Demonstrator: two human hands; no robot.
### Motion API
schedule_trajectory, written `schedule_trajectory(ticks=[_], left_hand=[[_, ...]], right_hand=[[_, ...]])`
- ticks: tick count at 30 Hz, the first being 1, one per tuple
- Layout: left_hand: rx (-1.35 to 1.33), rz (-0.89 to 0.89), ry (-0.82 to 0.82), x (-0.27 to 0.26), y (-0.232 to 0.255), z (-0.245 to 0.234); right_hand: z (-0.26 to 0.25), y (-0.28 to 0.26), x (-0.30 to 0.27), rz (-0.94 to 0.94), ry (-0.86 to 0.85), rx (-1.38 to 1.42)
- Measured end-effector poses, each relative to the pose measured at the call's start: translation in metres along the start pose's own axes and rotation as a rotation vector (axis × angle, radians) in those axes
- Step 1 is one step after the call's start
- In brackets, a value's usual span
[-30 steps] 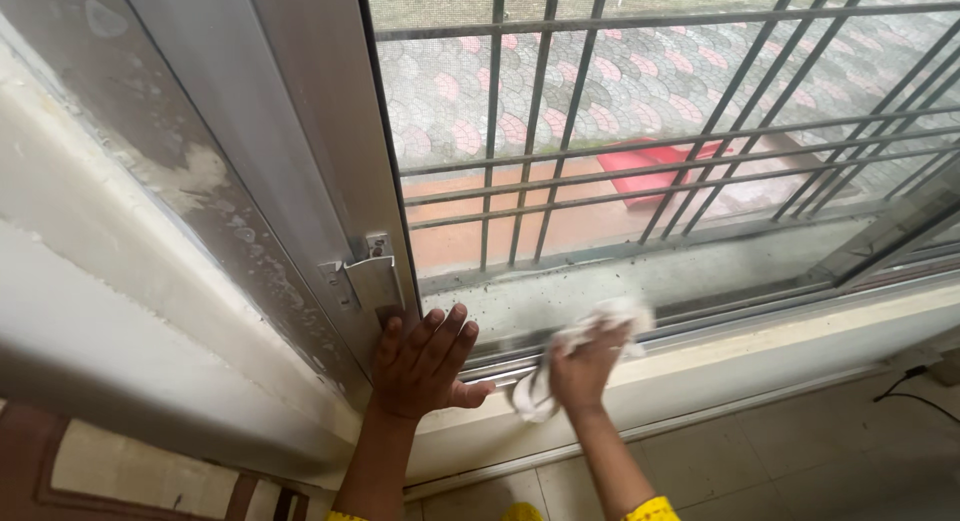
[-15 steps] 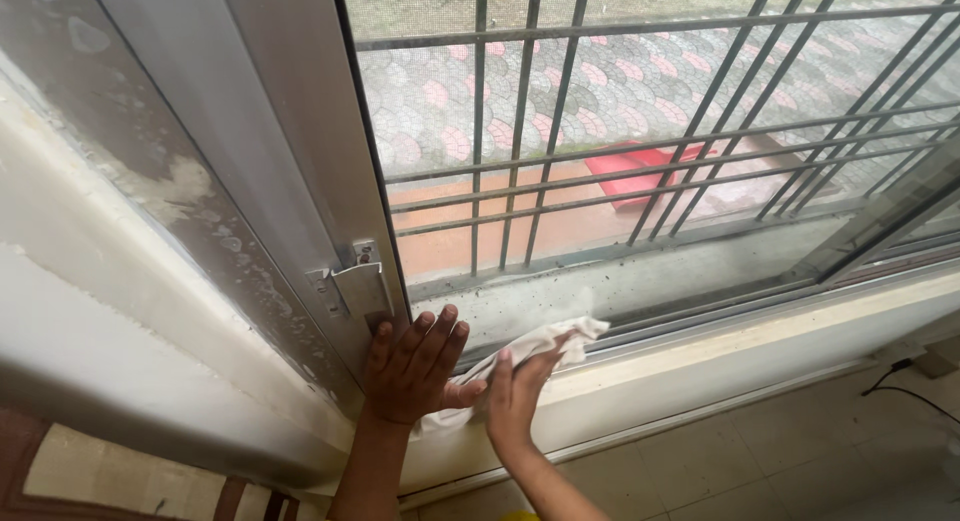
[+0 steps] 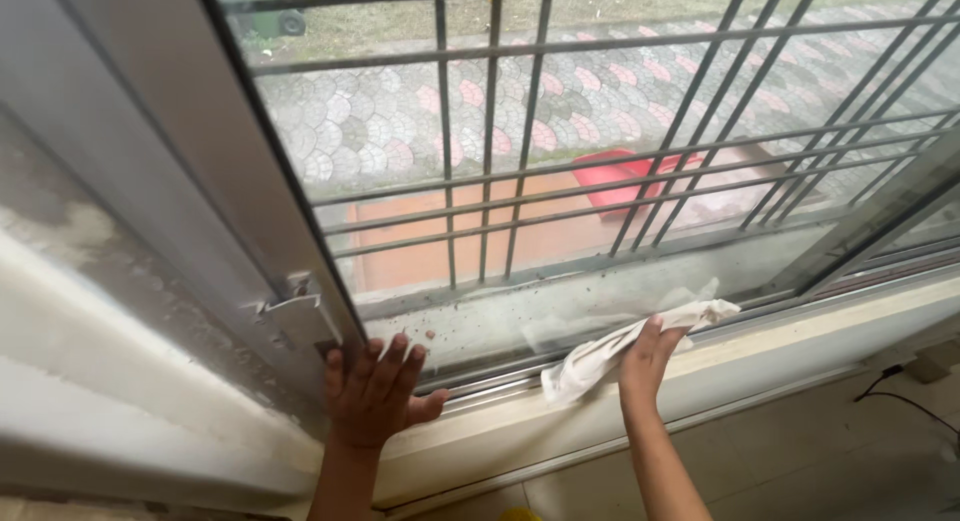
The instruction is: The person wipes the window frame and glass with a white cloth. They clean the lower sill, vertical edges, and the grid pattern of the window, moving the cloth back and forth across the surfaces.
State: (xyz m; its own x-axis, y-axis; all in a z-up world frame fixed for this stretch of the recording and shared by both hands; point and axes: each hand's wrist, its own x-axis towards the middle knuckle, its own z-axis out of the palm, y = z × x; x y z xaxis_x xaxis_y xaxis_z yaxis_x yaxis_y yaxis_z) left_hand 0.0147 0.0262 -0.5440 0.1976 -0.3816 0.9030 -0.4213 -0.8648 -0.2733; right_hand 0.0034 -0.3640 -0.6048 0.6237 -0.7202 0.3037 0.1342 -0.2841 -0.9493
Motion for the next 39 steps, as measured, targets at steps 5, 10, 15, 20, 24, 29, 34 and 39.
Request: schedule_trajectory(ticks=[5,10,15,20,24,29,34,39], left_hand=[[-0.118,-0.248,0.053,0.018,0.04,0.006],[-0.24,0.014,0.001,0.065,0.107,0.026],[-0.352,0.12,0.028,0.106,0.159,0.03],[-0.278,0.045,0.051,0.125,0.161,0.05],[-0.068,0.011,0.049,0.13,0.155,0.068],[0.073,0.037,0.054,0.134,0.161,0.079],[0.037,0.041,0.027,0.121,0.16,0.081],[-0.064,0.084,0.043,0.114,0.152,0.078]], right_hand=[[0.019,-0.03,-0.03,-0.18,-0.096,-0.079],[0.028,-0.059,-0.02,-0.517,-0.173,-0.268],[-0.01,-0.068,0.085,-0.75,0.031,-0.343],[-0.036,-0.058,0.131,-0.575,0.199,-0.171],[-0.039,-0.036,0.121,-0.538,0.24,-0.035],[-0.018,-0.014,0.068,-0.54,0.158,-0.139],[0.035,-0.014,0.0,-0.866,-0.059,-0.404],[0.031,-0.035,0.054,-1.305,-0.014,-0.55]])
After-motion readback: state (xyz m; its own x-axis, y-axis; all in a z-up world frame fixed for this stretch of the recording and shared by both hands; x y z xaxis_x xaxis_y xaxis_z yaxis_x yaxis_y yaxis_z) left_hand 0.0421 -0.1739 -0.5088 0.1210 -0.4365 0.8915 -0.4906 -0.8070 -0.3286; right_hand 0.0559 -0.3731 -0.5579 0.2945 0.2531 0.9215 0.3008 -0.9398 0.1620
